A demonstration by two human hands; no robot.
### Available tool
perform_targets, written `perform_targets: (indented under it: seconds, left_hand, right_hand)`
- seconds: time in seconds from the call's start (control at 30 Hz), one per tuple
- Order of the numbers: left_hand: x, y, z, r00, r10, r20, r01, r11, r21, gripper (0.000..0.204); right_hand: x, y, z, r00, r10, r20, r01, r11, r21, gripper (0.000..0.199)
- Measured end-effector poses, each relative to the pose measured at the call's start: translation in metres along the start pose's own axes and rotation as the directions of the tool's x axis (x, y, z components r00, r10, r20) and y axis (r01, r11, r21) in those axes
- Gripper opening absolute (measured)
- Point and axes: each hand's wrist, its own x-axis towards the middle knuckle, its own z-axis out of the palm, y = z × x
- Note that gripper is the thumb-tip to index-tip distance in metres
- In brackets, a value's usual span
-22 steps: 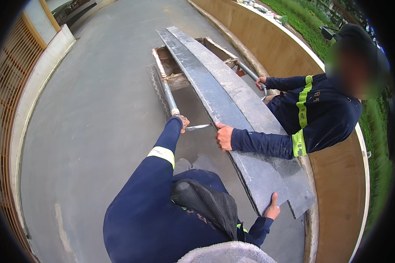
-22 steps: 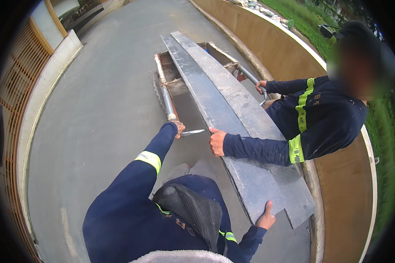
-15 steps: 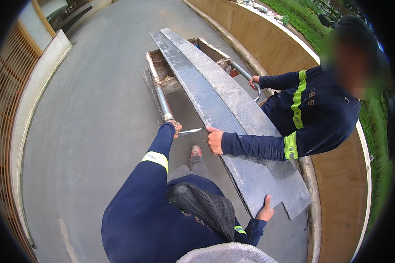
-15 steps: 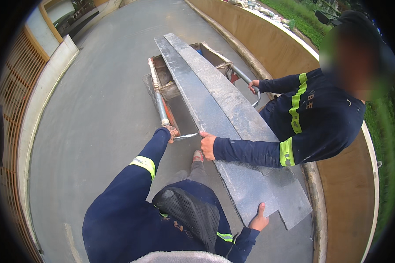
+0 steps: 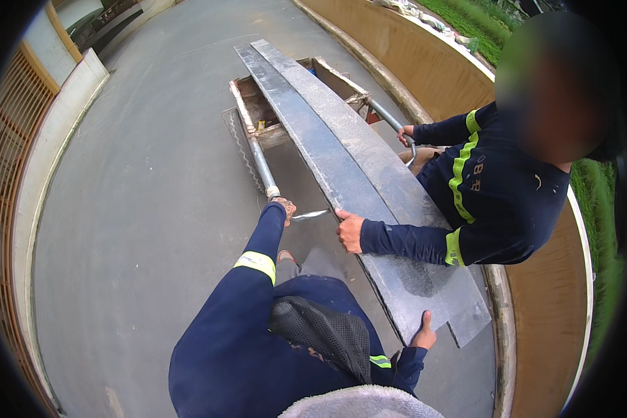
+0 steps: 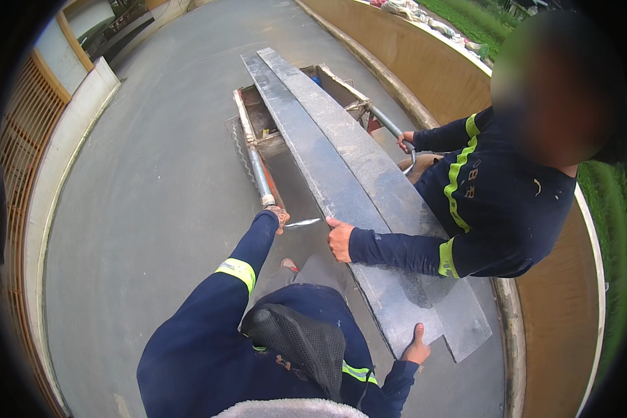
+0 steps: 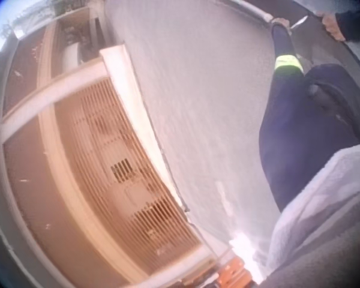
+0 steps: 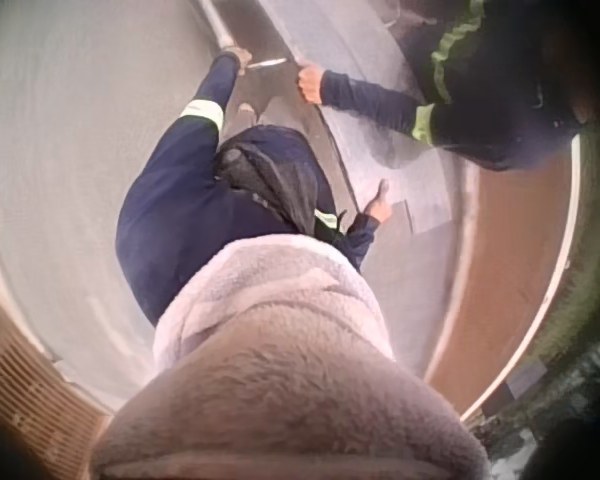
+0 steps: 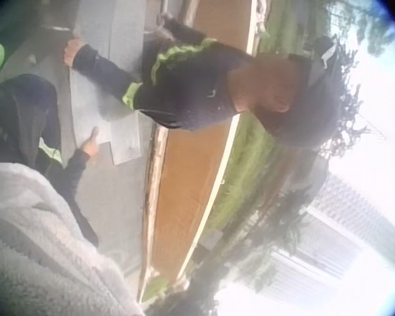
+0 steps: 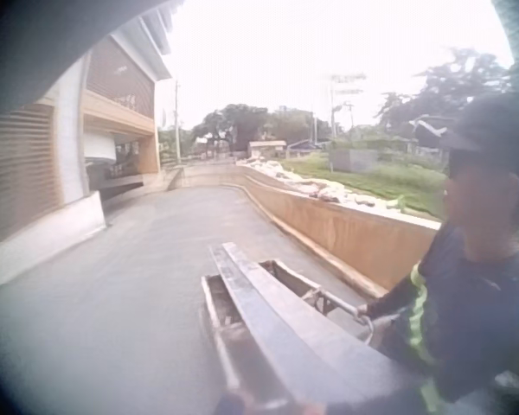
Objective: The person pulls a long metal cart with both hands along a curved ramp and into an indoor parking garage. The cart is moved continuously from the outdoor ramp into the interior space.
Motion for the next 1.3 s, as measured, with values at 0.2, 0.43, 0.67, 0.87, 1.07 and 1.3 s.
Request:
perform_targets:
  seconds: [0.2,0.43,0.67,0.87,1.07,1.3]
  left_hand:
    - [-0.006,0.009,-0.007,0.981,0.013,0.192,0.003,0.996,-0.085,0.027]
    - [0.008,0.009,0.008,0.997,-0.008,-0.071,0.003,0.998,-0.059,0.027]
    - [-0.003,-0.01,0.057,0.998,0.003,0.065,0.005,0.993,-0.119,0.022]
    - [-0.005,0.024,0.04,1.0,0.012,-0.02,-0.012,1.0,-0.012,0.023]
    - [-0.025,0.047,0.055,0.997,-0.018,0.072,0.021,0.999,-0.035,0.031]
    - [-0.02,0.043,0.03,0.994,0.026,0.11,-0.021,0.999,-0.046,0.031]
  right_hand:
    - [0.002,-0.019,-0.01,1.0,0.027,0.013,-0.026,0.999,-0.019,0.063]
    - [0.004,-0.024,-0.014,0.997,0.062,-0.037,-0.066,0.987,-0.143,0.062]
    - [-0.005,0.02,-0.024,0.996,0.033,-0.083,-0.052,0.967,-0.248,0.066]
    - [-0.012,0.019,-0.026,0.993,0.115,-0.02,-0.117,0.977,-0.177,0.065]
    - [0.014,0.041,-0.059,0.997,0.08,0.003,-0.08,0.995,-0.055,0.062]
    - [0.008,0.012,-0.052,0.997,0.075,0.016,-0.074,0.996,-0.057,0.056]
